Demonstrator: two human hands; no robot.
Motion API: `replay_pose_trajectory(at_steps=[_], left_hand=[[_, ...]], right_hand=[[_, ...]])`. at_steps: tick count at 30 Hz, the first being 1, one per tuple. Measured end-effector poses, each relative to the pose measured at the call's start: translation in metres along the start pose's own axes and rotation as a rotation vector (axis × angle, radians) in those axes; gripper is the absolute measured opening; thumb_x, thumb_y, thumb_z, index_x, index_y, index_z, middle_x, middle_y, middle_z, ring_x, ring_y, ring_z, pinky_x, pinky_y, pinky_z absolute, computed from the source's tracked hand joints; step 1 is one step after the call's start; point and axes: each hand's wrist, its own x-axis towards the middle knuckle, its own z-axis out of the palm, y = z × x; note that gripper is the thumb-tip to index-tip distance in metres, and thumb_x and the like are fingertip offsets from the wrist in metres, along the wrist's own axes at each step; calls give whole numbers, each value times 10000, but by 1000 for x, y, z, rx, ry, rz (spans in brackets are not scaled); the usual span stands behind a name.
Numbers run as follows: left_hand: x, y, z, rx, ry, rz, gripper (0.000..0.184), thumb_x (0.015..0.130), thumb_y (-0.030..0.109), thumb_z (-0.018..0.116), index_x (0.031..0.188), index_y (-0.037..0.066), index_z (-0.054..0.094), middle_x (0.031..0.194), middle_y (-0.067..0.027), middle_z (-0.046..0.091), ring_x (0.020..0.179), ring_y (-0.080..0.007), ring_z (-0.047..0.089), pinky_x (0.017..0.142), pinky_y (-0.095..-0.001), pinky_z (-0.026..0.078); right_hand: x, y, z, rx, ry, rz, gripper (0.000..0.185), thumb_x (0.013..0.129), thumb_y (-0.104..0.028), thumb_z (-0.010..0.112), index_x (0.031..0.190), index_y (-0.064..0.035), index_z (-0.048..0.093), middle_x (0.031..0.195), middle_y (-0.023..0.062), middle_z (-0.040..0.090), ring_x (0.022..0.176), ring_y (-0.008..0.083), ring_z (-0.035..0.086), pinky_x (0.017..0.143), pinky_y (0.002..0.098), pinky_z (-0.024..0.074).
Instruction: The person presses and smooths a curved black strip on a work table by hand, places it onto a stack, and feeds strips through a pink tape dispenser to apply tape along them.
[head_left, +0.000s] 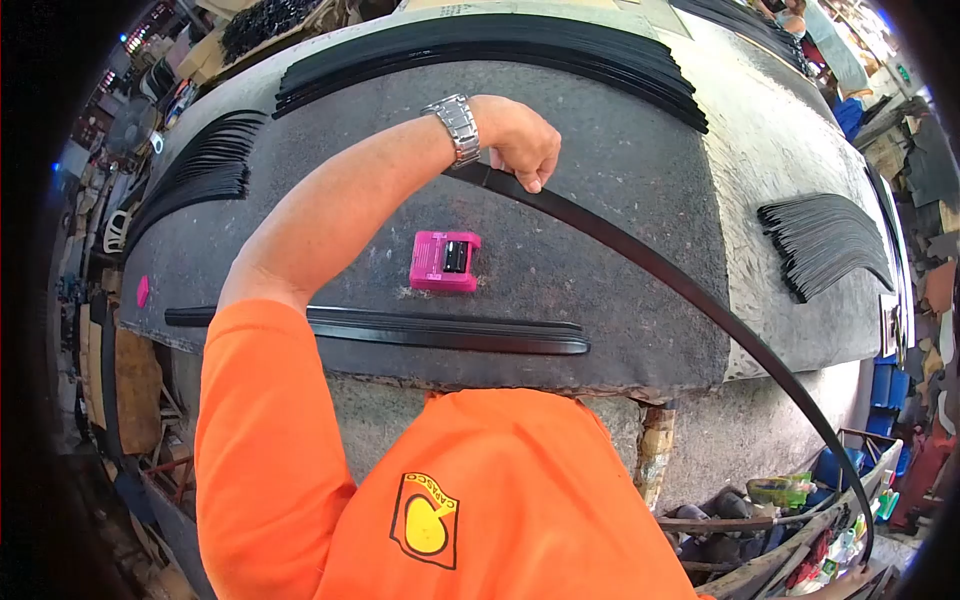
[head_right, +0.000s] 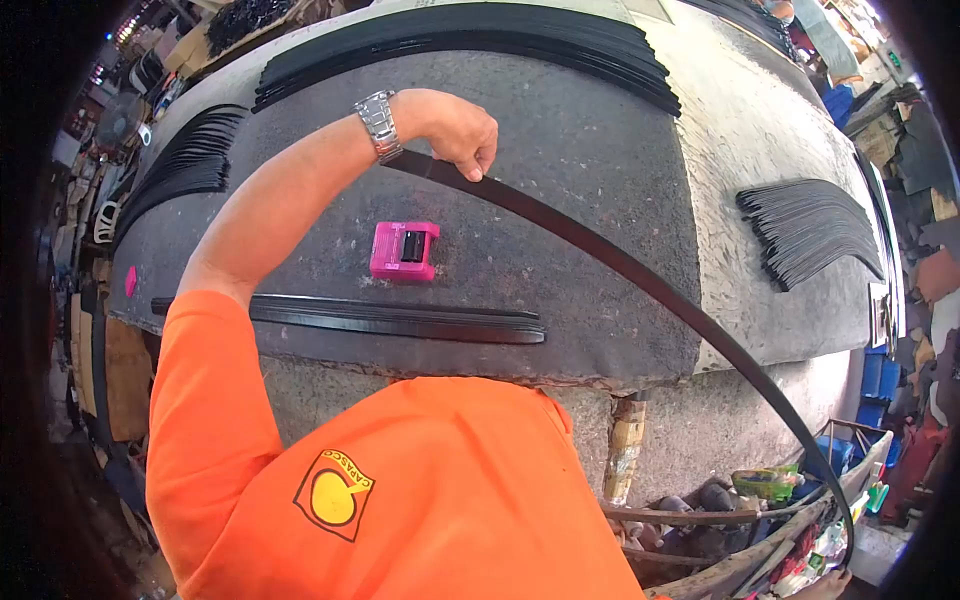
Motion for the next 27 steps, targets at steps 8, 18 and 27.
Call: replay_pose_trajectory(at_steps=[8, 18, 27], left_hand=[[-14, -25, 4, 132, 86, 60, 266, 928, 295, 747, 1098, 96, 792, 959, -107, 773, 909, -261, 731, 799, -397, 592], [-139, -111, 92, -488, 798, -361, 335, 957, 348, 699, 948, 22, 779, 834, -110, 764, 867, -195, 753, 730, -357, 579], [-245, -291, 193, -1610, 1819, -462, 571, 889, 16, 808, 1343, -39, 467, 1084, -150, 717, 937, -266, 752, 796, -383, 648]], right_hand=[[-4, -33, -17, 2, -110, -19, 427, 975, -386, 580, 1192, -41, 704, 1127, 203, 728, 990, 416, 681, 824, 529, 505], [-1, -86, 114, 427, -246, -153, 421, 1042, -393, 552, 1356, -141, 674, 1212, 159, 735, 1102, 354, 683, 951, 437, 505], [-37, -492, 119, 1856, -820, 300, 450, 961, -171, 696, 1395, -76, 621, 1348, 38, 657, 1211, 195, 636, 981, 338, 479]])
